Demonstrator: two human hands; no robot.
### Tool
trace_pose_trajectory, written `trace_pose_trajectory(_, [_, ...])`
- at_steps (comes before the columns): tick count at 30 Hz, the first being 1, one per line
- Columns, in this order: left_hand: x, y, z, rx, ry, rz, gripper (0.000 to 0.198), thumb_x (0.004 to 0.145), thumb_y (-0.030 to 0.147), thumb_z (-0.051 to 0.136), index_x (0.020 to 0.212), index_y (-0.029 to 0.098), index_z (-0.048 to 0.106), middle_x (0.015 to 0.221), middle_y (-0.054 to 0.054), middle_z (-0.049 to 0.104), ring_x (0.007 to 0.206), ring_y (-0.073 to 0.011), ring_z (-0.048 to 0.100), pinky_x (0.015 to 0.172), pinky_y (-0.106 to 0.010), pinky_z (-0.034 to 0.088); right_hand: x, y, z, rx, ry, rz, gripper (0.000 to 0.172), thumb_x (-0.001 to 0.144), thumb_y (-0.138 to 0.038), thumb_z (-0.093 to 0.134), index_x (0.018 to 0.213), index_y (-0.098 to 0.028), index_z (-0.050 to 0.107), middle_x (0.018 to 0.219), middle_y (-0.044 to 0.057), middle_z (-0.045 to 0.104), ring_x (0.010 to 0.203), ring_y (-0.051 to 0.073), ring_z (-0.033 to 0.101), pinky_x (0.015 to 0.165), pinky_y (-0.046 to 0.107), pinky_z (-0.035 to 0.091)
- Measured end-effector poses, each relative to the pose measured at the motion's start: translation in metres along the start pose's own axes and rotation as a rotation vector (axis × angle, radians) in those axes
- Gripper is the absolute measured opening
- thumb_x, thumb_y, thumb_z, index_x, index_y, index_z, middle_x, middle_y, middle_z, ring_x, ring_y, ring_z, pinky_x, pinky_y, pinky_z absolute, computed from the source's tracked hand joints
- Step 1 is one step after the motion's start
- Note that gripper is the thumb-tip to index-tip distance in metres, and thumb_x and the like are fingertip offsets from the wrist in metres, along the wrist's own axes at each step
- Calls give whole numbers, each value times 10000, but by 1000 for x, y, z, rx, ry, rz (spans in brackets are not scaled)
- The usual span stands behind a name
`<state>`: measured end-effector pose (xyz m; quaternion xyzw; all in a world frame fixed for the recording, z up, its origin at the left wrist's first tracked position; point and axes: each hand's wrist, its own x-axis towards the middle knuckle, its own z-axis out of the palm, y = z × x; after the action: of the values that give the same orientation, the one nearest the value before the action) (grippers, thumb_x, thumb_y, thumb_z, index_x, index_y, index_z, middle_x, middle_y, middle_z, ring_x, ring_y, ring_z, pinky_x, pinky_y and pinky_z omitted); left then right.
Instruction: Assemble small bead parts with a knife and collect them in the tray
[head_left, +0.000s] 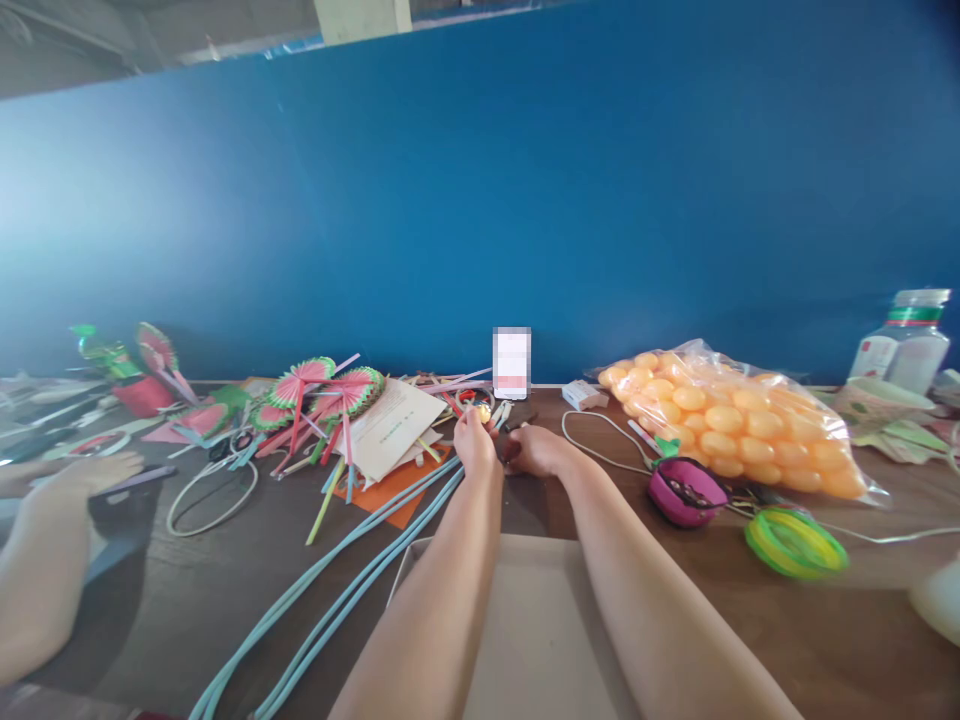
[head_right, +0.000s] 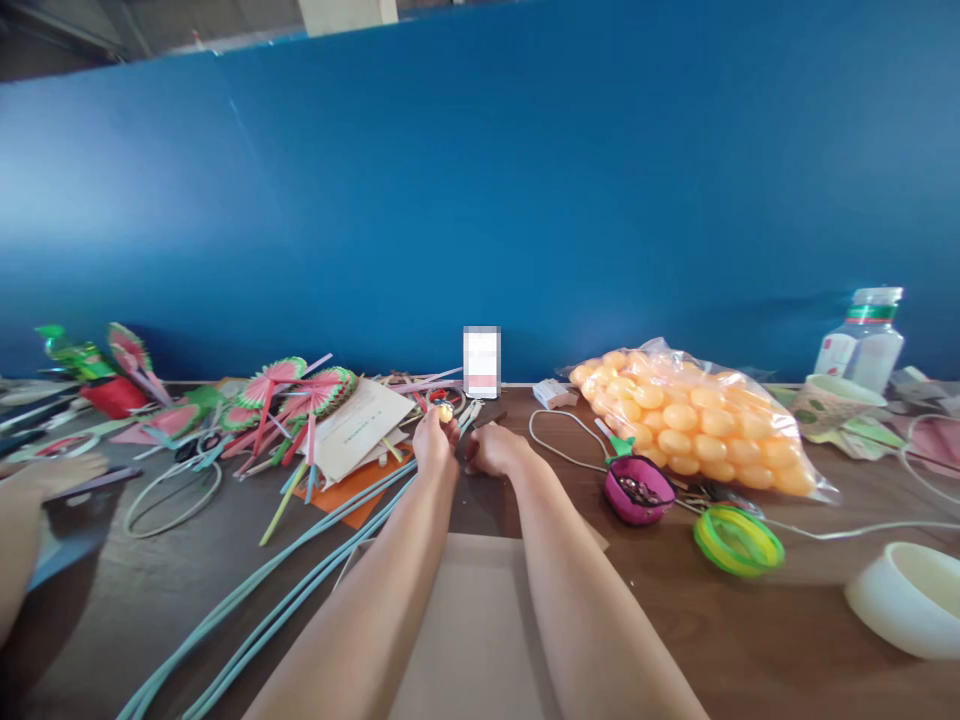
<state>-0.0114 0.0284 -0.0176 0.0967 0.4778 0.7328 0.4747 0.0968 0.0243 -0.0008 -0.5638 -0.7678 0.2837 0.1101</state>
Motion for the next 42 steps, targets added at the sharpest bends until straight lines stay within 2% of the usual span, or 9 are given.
trace_pose_trajectory(3, [3,-3,-1,13,-20,15,176,845,337,595,868,163,598,783,-37,621,632,-120,618,541,-202,466,3,-1,5,-77,55,43,158,621,-213,724,769,-255,760,842,31,721,746,204,636,609,264,406])
trace_pose_trajectory(7, [4,-4,-1,15,-38,7,182,845,345,596,874,165,599,781,-33,619,626,-122,618,545,-208,469,6,1,8,-24,67,29,103,625,-167,710,697,-231,744,715,25,701,665,167,619,586,237,381])
trace_pose_trajectory(11, [0,-3,-1,5,-50,-6,180,837,341,614,869,165,595,777,-31,617,633,-121,620,540,-201,460,6,2,9,-45,76,39,85,652,-168,686,704,-219,732,735,35,704,684,176,619,583,243,375])
trace_pose_trajectory(14, [-3,-1,0,-5,-52,-16,177,833,335,625,870,164,597,763,-27,612,633,-119,616,538,-198,451,6,3,8,-4,159,23,83,693,-179,655,741,-204,718,778,50,712,728,184,630,629,251,404])
trace_pose_trajectory(18, [-7,2,2,-6,-52,-28,174,849,323,603,894,155,602,760,-24,614,614,-108,598,539,-200,441,8,3,3,334,380,-19,101,750,-201,605,811,-189,684,763,39,693,701,159,616,645,249,448])
trace_pose_trajectory(23, [-14,5,3,-5,-108,-42,182,863,314,581,932,147,606,794,-34,631,641,-109,611,551,-201,444,8,0,-1,832,399,-20,183,780,-307,592,891,-183,670,709,17,630,615,130,555,506,218,442])
trace_pose_trajectory(34, [-13,0,3,-7,-207,-4,239,830,361,621,939,148,621,816,-40,646,631,-109,603,568,-216,460,0,-6,-7,1193,396,-22,323,689,-492,712,727,-192,599,656,-7,574,574,101,504,499,209,436])
trace_pose_trajectory(38, [-16,2,3,-27,-230,-4,215,833,327,617,958,153,621,815,-35,642,618,-102,597,575,-215,468,-2,-7,-9,1266,366,-22,338,642,-460,757,738,-185,587,712,10,603,567,91,513,496,208,446])
trace_pose_trajectory(42, [-19,4,4,-58,-240,-19,184,838,282,604,973,158,617,807,-32,639,604,-97,590,565,-206,464,-3,-6,-9,1322,367,-51,333,588,-390,788,768,-191,589,644,-23,571,560,94,514,514,215,457])
